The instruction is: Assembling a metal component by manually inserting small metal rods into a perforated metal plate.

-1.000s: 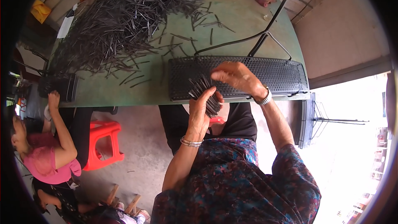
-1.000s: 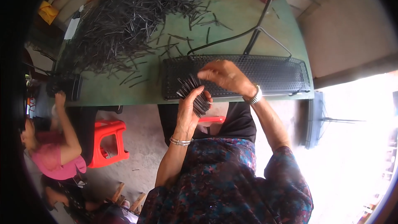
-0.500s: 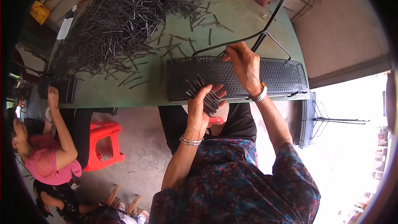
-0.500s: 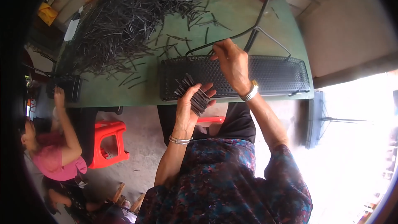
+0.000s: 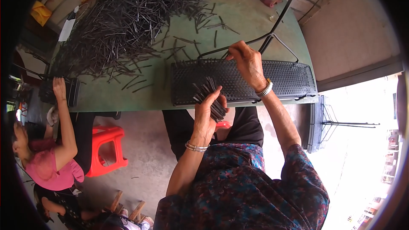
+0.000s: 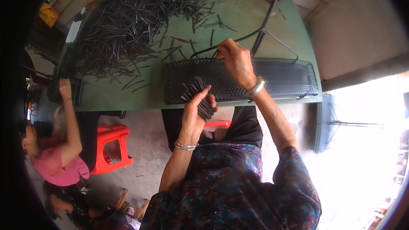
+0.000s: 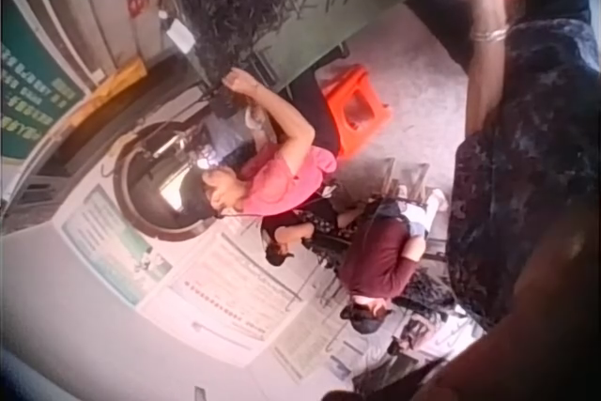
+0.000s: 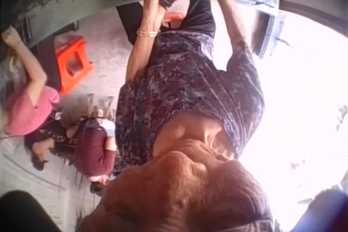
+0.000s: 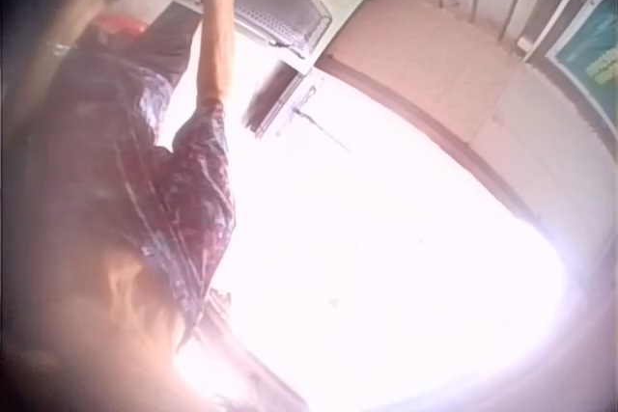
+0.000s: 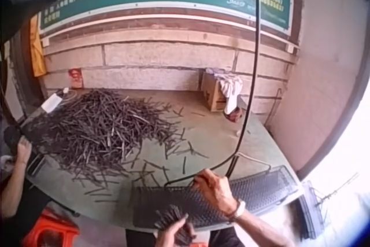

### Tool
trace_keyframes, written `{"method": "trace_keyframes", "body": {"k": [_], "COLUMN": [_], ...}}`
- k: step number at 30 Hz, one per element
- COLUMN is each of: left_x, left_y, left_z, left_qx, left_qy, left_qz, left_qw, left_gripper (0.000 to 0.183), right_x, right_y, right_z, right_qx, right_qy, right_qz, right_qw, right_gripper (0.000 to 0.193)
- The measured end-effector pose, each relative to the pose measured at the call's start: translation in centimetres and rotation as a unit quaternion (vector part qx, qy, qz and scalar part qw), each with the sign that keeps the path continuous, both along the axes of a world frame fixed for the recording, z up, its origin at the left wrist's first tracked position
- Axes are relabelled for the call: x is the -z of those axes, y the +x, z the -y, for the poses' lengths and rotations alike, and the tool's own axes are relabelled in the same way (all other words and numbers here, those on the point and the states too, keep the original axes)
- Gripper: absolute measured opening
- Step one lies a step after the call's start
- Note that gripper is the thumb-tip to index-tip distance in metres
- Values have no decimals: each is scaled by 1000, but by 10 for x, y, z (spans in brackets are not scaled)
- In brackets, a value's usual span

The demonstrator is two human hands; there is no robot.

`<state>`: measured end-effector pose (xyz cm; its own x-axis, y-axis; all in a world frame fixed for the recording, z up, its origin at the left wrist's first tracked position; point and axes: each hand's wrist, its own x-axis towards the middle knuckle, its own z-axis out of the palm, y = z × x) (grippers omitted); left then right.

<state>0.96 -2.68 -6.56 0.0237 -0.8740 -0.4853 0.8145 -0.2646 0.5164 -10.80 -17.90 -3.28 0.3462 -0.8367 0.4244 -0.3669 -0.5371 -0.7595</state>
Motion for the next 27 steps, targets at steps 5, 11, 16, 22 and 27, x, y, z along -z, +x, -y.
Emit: {"method": "trace_keyframes", "body": {"k": [5, 11, 16, 22, 27], "left_x": [0, 6, 4, 3, -1], "left_y": [-2, 0, -4, -6, -8], "left_z": [-1, -1, 2, 2, 3], "left_qx": [6, -12, -24, -31, -32], "left_qy": [-4, -26, -4, 3, 1], "left_qz": [-14, 9, 5, 5, 18], "left_qw": [1000, 1000, 1000, 999, 999], "left_gripper": [27, 17, 15, 16, 16], "right_x": [14, 16, 12, 18, 22], "right_y": [-1, 1, -1, -1, 1], "right_z": [3, 3, 4, -3, 0], "right_qx": [-27, -28, -30, 65, 32], "right_qy": [7, -68, -57, -49, -75], "right_qz": [-18, -80, -116, -143, -141], "right_qw": [999, 994, 991, 986, 987], "right_gripper": [8, 15, 15, 20, 24]}}
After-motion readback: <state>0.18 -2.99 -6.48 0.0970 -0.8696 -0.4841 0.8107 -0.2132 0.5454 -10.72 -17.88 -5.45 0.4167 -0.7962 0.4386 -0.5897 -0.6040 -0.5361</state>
